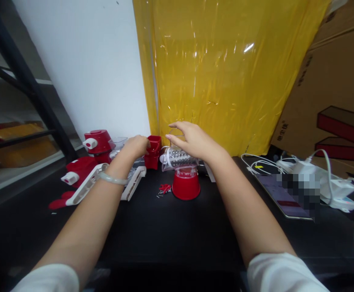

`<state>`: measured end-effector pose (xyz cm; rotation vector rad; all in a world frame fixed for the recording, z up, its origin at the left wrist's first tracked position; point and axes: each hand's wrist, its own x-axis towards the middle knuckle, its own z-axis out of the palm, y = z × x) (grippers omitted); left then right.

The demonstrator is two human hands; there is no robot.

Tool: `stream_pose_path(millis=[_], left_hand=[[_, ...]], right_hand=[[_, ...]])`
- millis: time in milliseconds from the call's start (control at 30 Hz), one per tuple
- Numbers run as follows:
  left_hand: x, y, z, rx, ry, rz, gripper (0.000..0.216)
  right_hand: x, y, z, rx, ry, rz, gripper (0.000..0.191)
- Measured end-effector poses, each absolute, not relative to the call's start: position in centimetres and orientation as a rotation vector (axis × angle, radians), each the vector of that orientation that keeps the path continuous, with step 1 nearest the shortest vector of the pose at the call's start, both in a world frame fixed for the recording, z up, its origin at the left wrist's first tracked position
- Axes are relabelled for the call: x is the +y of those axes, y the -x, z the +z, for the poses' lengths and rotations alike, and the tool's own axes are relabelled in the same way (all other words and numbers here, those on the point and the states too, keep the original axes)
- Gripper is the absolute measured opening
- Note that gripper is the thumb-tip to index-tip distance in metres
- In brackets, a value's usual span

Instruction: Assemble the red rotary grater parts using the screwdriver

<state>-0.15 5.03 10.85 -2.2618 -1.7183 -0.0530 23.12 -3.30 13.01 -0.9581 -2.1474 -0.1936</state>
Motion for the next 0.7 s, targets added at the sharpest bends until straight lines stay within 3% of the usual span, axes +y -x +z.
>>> stream_pose_path(millis=[433,700], left_hand=[[4.9,-0.3,11.4,-1.683,2.286,0.085,0.03],[2.5,-1.1,13.0,-1.604,2.404,-0.255,0.028]], right_hand=[[-3.4,-23.1,13.0,-2.146,0.955,-0.188,0.042],[-3.2,-23.1,13.0,-2.14,0.954,-0.13,0.042]])
